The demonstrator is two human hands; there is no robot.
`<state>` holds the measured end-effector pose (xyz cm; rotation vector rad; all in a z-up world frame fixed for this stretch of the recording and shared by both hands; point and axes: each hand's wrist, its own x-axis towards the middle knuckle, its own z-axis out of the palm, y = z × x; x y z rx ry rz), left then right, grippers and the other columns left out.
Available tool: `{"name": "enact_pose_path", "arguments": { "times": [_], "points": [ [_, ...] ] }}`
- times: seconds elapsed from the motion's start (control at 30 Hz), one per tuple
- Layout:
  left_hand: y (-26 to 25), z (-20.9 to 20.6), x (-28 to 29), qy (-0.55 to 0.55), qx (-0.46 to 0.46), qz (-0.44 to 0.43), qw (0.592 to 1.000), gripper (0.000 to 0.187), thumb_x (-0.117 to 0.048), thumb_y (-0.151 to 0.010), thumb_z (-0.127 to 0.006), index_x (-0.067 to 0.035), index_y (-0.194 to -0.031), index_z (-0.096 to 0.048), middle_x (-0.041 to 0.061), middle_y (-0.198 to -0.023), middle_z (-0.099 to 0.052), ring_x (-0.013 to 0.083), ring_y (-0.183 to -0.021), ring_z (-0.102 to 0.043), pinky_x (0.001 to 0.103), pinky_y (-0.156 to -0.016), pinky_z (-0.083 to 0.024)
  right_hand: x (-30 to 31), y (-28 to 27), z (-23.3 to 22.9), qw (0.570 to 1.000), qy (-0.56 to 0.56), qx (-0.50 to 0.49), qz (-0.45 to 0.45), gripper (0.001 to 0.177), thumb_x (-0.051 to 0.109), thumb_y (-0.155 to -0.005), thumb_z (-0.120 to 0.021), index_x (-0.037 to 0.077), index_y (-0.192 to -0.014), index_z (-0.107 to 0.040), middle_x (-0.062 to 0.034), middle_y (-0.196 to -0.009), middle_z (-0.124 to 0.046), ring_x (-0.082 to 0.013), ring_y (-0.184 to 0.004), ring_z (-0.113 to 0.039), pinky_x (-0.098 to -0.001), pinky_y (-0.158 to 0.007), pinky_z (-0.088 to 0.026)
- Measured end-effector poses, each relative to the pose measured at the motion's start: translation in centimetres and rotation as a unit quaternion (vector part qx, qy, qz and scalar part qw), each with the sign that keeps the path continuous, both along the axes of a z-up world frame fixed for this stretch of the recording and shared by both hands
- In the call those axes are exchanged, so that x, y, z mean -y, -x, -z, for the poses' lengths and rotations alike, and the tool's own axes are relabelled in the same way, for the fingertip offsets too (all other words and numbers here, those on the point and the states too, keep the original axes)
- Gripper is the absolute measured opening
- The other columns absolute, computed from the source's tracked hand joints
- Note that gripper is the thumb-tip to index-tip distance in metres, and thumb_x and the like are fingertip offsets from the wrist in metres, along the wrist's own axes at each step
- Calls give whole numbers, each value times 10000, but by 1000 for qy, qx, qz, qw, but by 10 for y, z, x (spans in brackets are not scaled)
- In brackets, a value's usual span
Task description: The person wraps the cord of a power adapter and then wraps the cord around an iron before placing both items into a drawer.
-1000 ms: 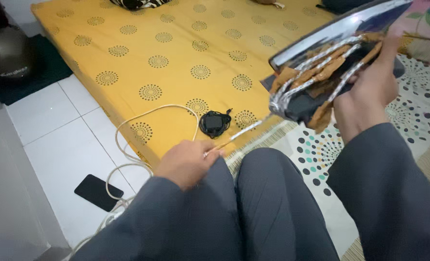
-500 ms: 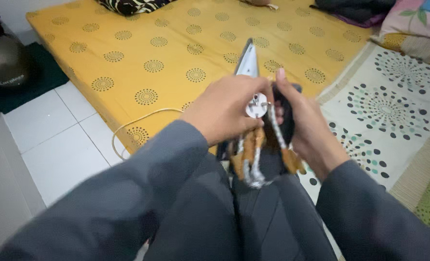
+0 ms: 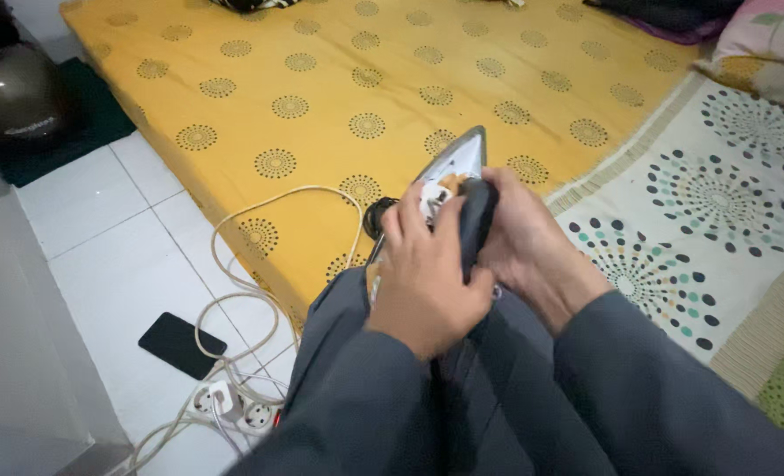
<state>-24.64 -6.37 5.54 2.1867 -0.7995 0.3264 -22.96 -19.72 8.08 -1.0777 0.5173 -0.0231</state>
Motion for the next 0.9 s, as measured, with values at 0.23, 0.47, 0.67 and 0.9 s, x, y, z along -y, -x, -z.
{"name": "enact_pose_path", "arguments": {
  "times": [0.23, 0.47, 0.67, 0.9],
  "points": [
    [-11, 10, 18, -15, 82, -161, 983, 998, -141, -621, -849, 36, -1450, -321, 372, -1439, -258, 555, -1331, -350, 611, -1096, -329, -4, -25, -28, 973, 162, -47, -155, 555, 408, -1027, -366, -48, -1333, -452, -304, -1316, -567, -362, -1182, -656, -550, -961, -570],
    [-44, -30, 2, -27, -237, -208, 949, 891, -198, -669, -896, -39, -1342, -336, 246, -1417, -264, 477, -1268, -439, 592, -950, -477, 17, -54, -45, 892, 371, -3, -257, 627, 399, -1061, -421, -166, -1256, -611, -411, -1158, -706, -429, -1068, -740, -417, -906, -629],
    [-85, -27, -30, -76, -258, -251, 930, 895, -236, -656, -931, -65, -1335, -374, 241, -1418, -265, 485, -1241, -476, 569, -942, -512, 58, -72, 4, 960, 216, 167, -68, 428, 268, -1012, -532, -22, -1325, -567, -127, -1125, -662, -209, -1042, -658, -365, -925, -570],
    [-124, -3, -57, -108, -277, -281, 912, 804, -258, -676, -925, -69, -1312, -471, 224, -1417, -310, 486, -1236, -512, 531, -966, -519, 66, -119, 100, 992, 105, 49, -40, 604, 322, -966, -591, 6, -1449, -412, -162, -1299, -586, -261, -1128, -609, -403, -962, -529]
  ]
}}
